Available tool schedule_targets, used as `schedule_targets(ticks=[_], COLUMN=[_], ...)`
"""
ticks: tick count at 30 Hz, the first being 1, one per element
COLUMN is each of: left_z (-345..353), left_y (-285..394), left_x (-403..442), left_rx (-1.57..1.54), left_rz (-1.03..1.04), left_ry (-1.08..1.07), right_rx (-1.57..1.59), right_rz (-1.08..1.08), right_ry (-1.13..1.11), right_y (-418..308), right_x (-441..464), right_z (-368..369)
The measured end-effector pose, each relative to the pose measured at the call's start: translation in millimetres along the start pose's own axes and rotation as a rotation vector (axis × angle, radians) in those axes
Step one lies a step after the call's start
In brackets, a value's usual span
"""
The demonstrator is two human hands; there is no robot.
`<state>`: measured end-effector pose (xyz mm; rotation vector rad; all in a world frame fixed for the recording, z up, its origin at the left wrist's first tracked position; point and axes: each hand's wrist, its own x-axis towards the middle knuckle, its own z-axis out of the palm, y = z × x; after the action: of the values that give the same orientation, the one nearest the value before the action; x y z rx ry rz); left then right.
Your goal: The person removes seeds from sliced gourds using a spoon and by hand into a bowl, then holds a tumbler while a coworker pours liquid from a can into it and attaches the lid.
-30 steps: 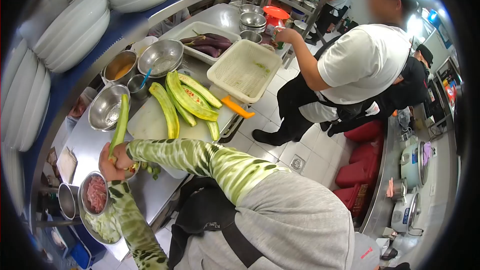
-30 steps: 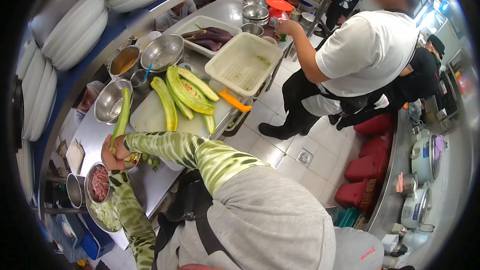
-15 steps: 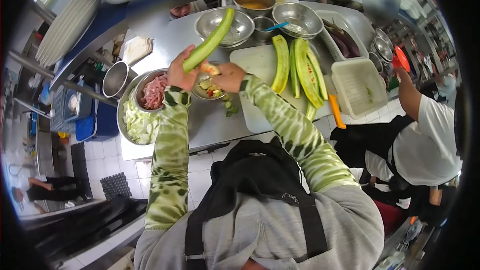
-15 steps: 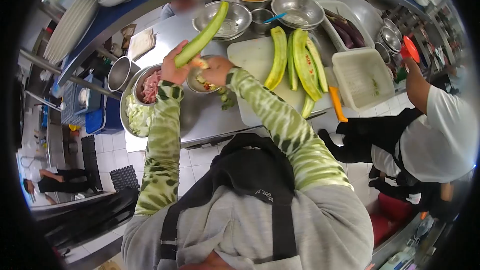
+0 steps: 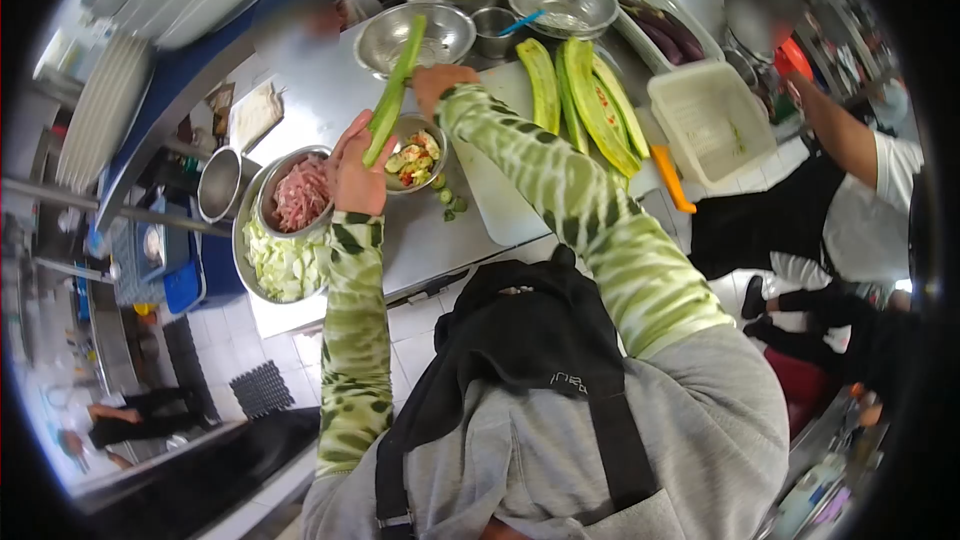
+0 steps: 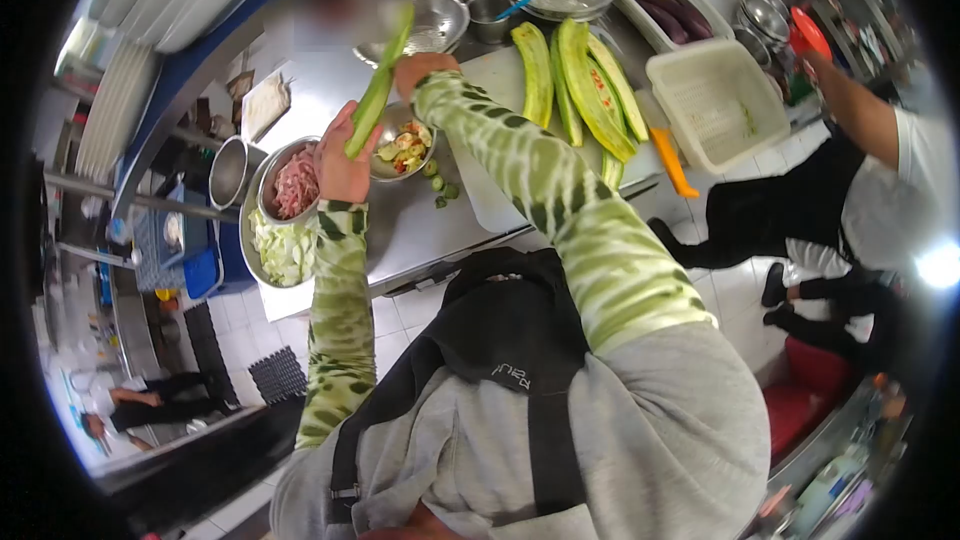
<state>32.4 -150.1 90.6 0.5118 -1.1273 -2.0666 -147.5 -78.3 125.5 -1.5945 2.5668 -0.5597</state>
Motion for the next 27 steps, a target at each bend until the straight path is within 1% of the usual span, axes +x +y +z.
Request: schedule_targets(ticks=[4, 7, 10, 12, 13, 14, 16, 18, 19, 21, 22, 25, 27], left_z=[13.6, 8.5, 8.1, 5.9, 5.2, 4.0, 15.0, 28.5, 33.7, 37.7, 39.1, 23.9, 14.8], left_y=[-16.1, -19.8, -17.6, -19.8, -20.3, -20.8, -13.0, -0.7, 3.0, 2.6, 2.2, -11.5, -13.8], left_x=[-2.9, 7.1, 11.9, 14.6, 15.7, 16.3, 6.8, -6.2, -10.1, -11.1, -11.2, 3.7, 12.6], left_rx=[0.028, -0.004, -0.075, -0.082, -0.085, -0.047, 0.025, 0.089, 0.123, 0.144, 0.151, 0.076, 0.003], left_rz=[0.032, -0.009, -0.074, -0.134, -0.164, -0.15, -0.118, -0.128, -0.131, -0.096, -0.076, -0.068, -0.066], left_ry=[0.024, 0.055, -0.024, -0.004, 0.005, 0.015, 0.041, 0.013, -0.005, -0.017, -0.021, 0.0, -0.042], right_rx=[-0.049, 0.056, 0.138, 0.146, 0.151, 0.099, 0.057, -0.045, -0.096, -0.199, -0.158, -0.029, 0.062], right_rz=[0.003, -0.027, -0.083, -0.128, -0.151, -0.146, -0.077, 0.045, 0.03, 0.005, 0.041, -0.052, -0.002], right_ry=[-0.092, -0.295, -0.239, -0.245, -0.247, -0.338, -0.423, -0.123, -0.115, -0.103, -0.126, -0.281, -0.336], right_y=[-13.7, -32.3, -47.5, -52.6, -53.3, -48.2, -17.4, 11.7, 17.3, 15.3, 8.1, -20.2, -36.9], right_x=[-7.5, -25.5, -52.2, -62.3, -65.0, -60.1, -40.6, -18.8, -12.0, -3.3, -6.2, -34.3, -43.6], right_z=[-0.2, -8.4, -7.0, -6.3, -8.4, -14.8, -30.6, -21.0, -16.0, -12.5, -12.9, -29.1, -27.3])
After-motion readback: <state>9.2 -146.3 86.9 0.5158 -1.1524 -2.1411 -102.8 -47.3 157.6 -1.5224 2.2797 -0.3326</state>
